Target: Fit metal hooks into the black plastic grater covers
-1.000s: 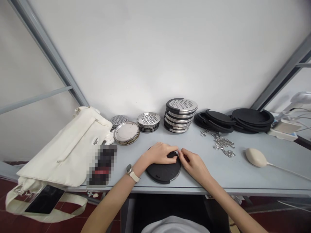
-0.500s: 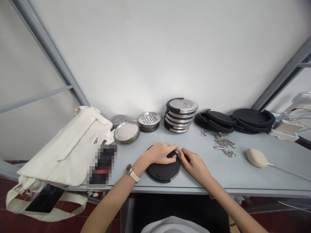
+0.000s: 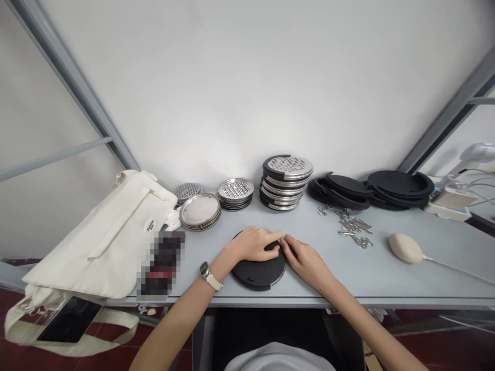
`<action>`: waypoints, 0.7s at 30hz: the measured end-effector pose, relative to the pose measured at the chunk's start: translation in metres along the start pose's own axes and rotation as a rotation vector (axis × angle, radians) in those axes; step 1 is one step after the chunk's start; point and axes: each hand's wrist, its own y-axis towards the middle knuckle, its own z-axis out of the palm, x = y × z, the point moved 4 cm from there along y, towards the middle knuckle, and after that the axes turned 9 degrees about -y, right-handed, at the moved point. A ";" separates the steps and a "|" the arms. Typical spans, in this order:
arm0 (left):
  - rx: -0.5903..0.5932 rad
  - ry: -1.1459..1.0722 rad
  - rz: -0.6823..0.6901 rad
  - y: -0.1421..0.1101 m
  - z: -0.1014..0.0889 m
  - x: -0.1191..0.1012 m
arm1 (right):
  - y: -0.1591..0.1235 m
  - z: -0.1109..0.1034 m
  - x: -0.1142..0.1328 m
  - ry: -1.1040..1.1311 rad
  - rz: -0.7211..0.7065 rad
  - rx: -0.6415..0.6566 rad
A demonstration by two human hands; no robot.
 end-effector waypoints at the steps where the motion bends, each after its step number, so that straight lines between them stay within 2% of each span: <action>1: 0.000 0.001 -0.003 0.000 0.000 0.000 | 0.000 0.000 0.000 -0.010 0.003 -0.001; 21: 0.053 0.019 -0.086 0.000 0.001 0.002 | -0.001 0.000 0.000 0.001 0.029 0.002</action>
